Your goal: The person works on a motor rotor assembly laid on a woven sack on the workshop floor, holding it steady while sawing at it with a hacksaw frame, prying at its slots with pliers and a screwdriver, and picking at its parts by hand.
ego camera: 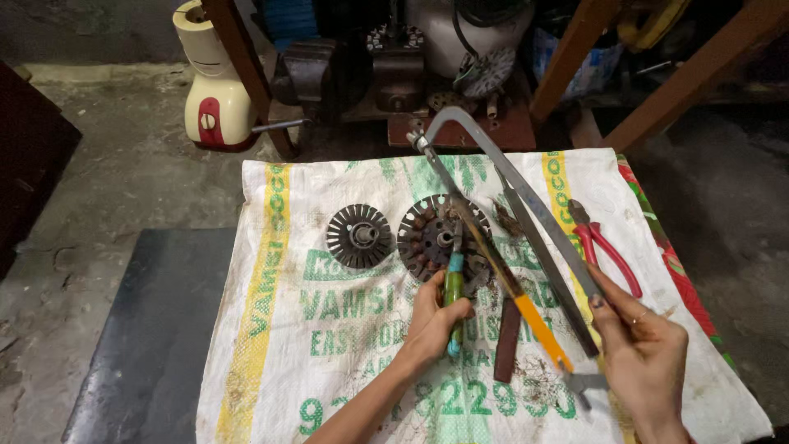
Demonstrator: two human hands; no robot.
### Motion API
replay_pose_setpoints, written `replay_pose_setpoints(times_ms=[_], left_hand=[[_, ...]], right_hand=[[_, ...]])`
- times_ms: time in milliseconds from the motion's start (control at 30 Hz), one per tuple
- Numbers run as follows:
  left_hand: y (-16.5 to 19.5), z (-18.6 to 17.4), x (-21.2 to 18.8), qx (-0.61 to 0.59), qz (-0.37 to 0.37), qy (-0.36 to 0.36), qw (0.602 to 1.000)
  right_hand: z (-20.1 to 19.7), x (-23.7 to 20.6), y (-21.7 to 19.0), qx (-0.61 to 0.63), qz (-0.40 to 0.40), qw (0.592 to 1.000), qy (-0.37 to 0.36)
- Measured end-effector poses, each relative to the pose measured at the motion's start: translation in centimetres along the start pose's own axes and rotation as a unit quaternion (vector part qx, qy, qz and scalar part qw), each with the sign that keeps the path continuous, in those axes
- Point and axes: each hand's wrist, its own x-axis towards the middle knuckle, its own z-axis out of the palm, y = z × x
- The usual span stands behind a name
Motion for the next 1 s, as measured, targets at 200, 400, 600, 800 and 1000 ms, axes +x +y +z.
replay_pose_setpoints(times_ms=[200,400,600,800,1000], left_hand=[[-0.5,-0.1,0.1,-0.002,0.012,0.000,1.000],[-0.4,0.1,0.2,-0.053,-0.018,0.004,0.998],[-0.2,0.0,0.1,-0.016,0.023,0.004,1.000],[-0.2,-0.1,0.1,-0.023,0.001,0.000,1.000],[0.1,-0.1,0.0,0.024,-0.013,0.008,1.000]], right_hand=[[3.9,5.2,-1.3,0.066,-0.195,0.978,-0.032],[7.6,8.1,-2.0,0.087,-0.108,0.986,-0.089],[5.5,5.9,-1.4,0.040,-0.140,0.986,-0.077],[2.1,0.4,0.0,-0.003,-0.071,0.996,-0.047],[0.3,0.1,0.1,0.060,0.021,0.998,-0.020]])
